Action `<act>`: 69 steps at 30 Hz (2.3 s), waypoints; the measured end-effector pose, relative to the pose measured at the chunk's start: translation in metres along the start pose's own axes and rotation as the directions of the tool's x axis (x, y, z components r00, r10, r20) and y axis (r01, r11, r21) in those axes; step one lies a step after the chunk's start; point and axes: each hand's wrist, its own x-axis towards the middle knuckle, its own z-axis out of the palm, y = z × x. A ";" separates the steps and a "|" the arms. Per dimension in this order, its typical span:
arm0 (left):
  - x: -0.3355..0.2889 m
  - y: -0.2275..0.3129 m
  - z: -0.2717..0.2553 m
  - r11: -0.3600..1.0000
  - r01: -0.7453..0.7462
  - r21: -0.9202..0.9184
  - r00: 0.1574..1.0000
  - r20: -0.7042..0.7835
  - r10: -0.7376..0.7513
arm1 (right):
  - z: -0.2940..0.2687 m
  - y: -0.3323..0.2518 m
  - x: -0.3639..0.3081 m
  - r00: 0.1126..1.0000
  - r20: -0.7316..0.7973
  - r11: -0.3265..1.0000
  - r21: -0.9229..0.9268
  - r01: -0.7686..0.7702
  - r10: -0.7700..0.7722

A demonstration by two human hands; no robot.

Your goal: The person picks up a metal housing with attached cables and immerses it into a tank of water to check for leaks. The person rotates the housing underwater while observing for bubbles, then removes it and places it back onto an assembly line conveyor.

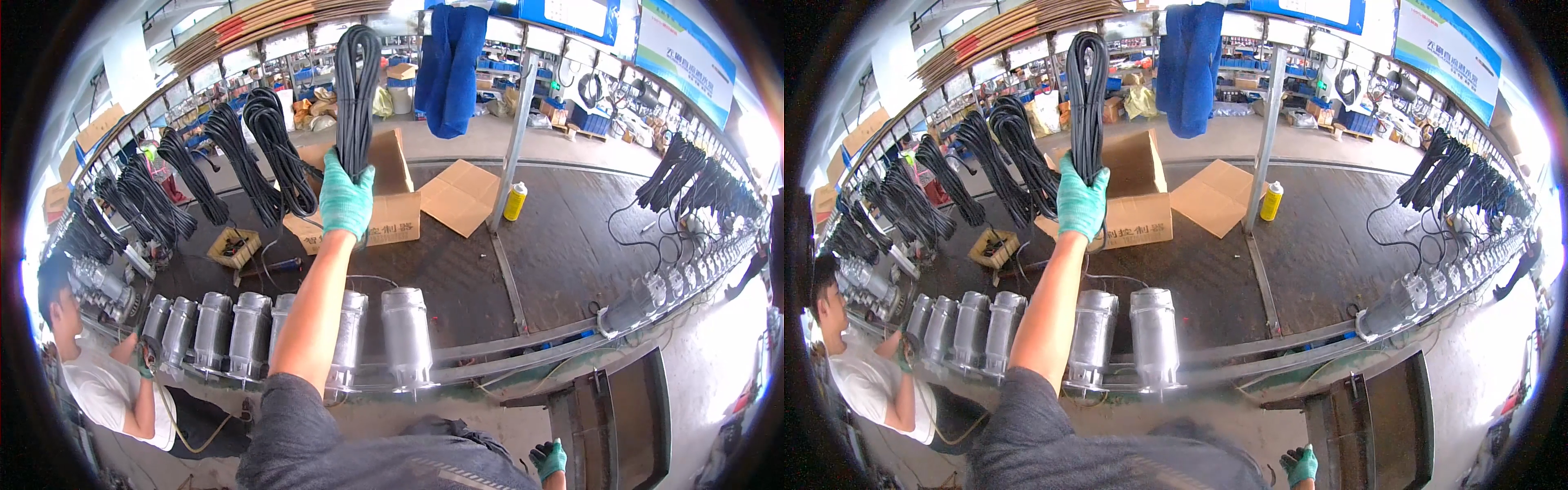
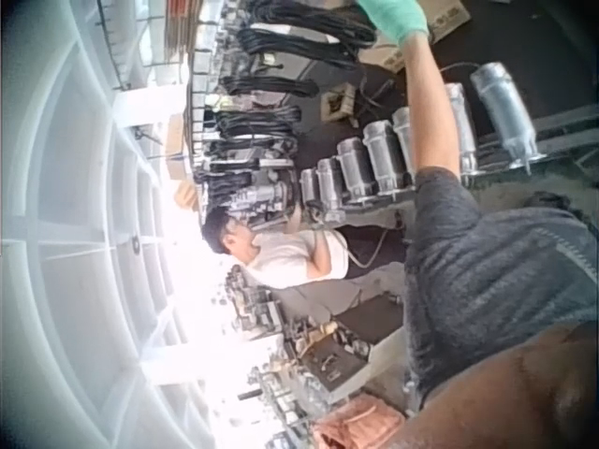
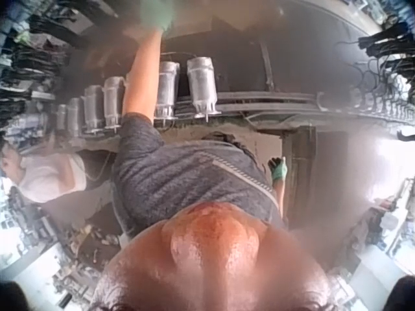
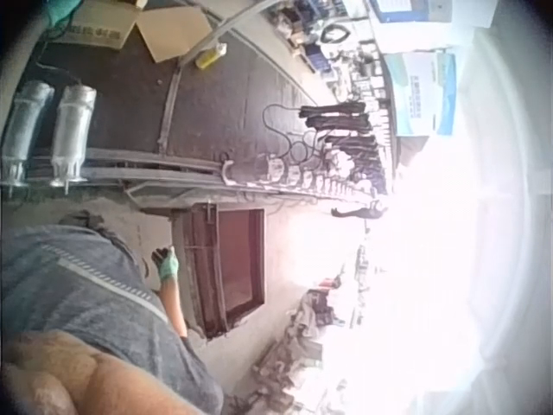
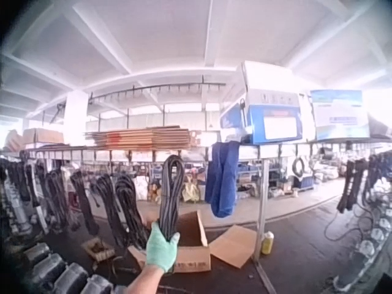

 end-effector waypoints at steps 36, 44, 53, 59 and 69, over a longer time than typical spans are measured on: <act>0.010 -0.128 0.072 0.882 -0.023 0.470 0.998 0.059 -0.006 | -0.083 0.009 -0.094 0.951 -0.121 0.922 -0.308 0.236 -0.284; -0.140 -0.050 0.132 0.969 0.025 0.244 0.996 0.077 -0.045 | -0.224 0.132 -0.109 0.947 -0.311 0.989 -0.094 -0.115 0.081; -0.232 0.017 0.269 0.994 0.016 -0.109 0.829 0.558 0.047 | -0.290 0.232 -0.080 0.878 -0.320 0.929 0.226 -0.294 0.356; -0.196 0.136 0.461 0.943 -0.017 -0.333 0.734 0.636 0.237 | -0.282 0.231 -0.083 0.908 -0.364 0.973 0.174 -0.151 0.205; -0.145 0.319 0.773 0.916 -0.059 -0.397 0.686 0.651 0.326 | -0.162 0.165 -0.162 0.767 -0.627 0.988 0.143 -0.059 0.136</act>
